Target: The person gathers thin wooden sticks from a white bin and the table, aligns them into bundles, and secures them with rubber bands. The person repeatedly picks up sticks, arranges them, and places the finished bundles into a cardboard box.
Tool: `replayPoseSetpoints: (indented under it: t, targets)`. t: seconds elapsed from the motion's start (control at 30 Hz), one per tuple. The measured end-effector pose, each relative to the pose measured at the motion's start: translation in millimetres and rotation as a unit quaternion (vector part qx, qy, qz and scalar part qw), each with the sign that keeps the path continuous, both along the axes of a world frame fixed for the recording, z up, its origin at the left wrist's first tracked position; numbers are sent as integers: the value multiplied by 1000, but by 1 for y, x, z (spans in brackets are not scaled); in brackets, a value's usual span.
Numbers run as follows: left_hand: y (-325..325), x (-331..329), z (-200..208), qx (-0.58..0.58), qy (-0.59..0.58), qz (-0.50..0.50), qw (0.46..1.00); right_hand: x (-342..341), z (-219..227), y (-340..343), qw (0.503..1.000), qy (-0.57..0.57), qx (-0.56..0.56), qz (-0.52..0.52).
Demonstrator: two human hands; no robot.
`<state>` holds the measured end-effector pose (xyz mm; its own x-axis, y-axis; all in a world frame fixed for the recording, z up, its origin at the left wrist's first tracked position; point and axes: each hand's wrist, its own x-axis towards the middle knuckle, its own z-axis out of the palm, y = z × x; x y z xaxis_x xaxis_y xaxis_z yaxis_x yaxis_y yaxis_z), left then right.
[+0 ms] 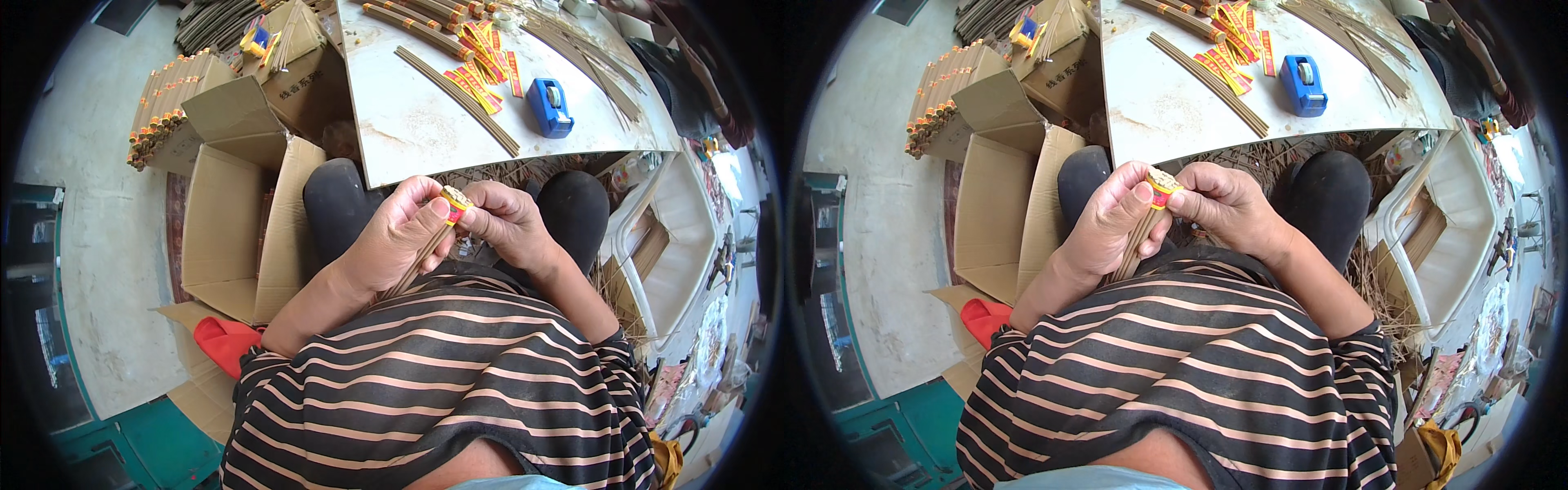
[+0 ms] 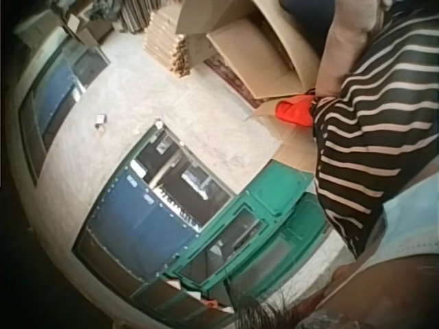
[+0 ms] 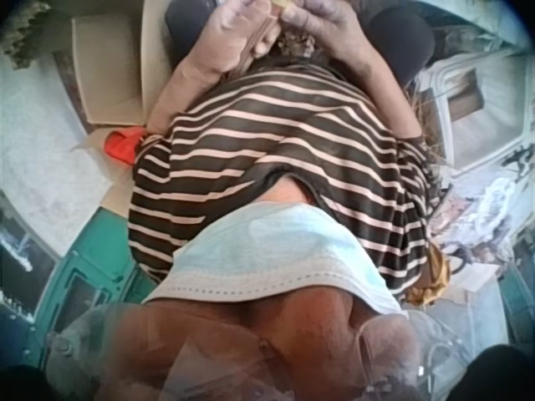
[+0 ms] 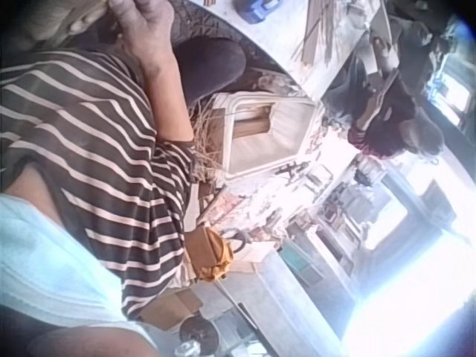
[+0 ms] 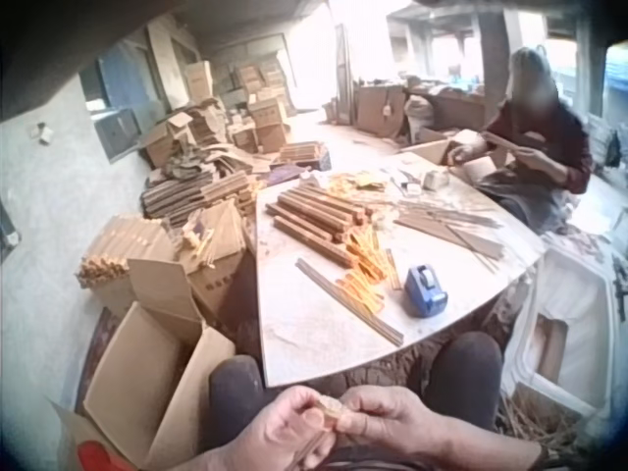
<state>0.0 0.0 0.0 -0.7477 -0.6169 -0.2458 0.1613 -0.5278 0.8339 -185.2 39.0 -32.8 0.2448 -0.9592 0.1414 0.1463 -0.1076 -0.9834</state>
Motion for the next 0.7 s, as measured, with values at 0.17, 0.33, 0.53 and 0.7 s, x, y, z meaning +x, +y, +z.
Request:
replayPoseSetpoints:
  t: [0.17,0.33,0.53,0.7]
  targets:
    - [-4,1,1,61,41,-22,997,1,1,-4,999,-40,17,14]
    - [-12,-1,-9,94,104,-77,987,3,2,-7,990,-133,37,-10]
    - [-17,-7,-15,84,86,-64,991,-10,-5,-10,993,53,-102,-26]
    - [-10,-11,-12,-84,-27,-28,996,-5,2,0,995,-94,10,-21]
